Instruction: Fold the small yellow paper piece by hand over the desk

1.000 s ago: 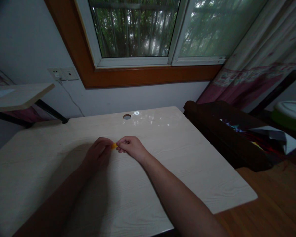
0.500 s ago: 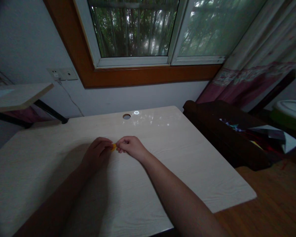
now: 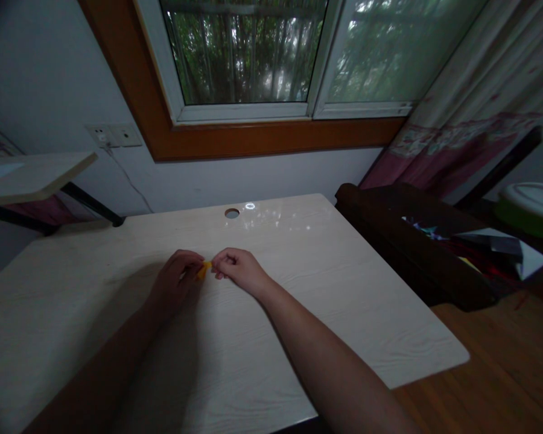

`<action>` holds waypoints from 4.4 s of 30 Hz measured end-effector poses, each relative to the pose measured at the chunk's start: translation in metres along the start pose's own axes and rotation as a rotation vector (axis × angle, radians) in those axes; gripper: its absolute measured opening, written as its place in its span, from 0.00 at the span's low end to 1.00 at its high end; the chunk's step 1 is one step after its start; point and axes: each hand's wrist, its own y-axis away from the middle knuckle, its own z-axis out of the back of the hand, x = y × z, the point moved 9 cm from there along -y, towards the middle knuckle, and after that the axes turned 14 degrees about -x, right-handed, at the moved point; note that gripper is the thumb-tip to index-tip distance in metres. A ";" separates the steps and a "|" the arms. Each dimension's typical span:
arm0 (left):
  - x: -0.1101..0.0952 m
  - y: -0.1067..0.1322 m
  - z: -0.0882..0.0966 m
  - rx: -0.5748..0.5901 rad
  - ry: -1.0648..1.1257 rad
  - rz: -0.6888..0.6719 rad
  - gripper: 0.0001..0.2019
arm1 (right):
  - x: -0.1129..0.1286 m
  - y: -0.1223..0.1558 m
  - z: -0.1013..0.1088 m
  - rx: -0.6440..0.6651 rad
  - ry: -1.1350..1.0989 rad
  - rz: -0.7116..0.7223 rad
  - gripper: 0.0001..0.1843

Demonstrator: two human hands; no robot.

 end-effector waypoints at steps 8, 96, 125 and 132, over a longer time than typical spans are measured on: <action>0.006 0.002 -0.003 0.008 0.008 0.082 0.04 | 0.010 0.005 -0.004 -0.002 0.013 0.087 0.17; 0.002 -0.003 -0.002 0.046 0.135 0.114 0.04 | 0.013 0.006 -0.002 -0.027 0.116 0.147 0.08; -0.017 0.006 -0.007 0.021 0.034 -0.100 0.08 | 0.030 0.011 0.000 -0.157 0.273 0.352 0.05; -0.002 0.006 -0.006 -0.044 0.121 0.077 0.16 | 0.049 0.018 0.003 -0.221 0.350 0.500 0.04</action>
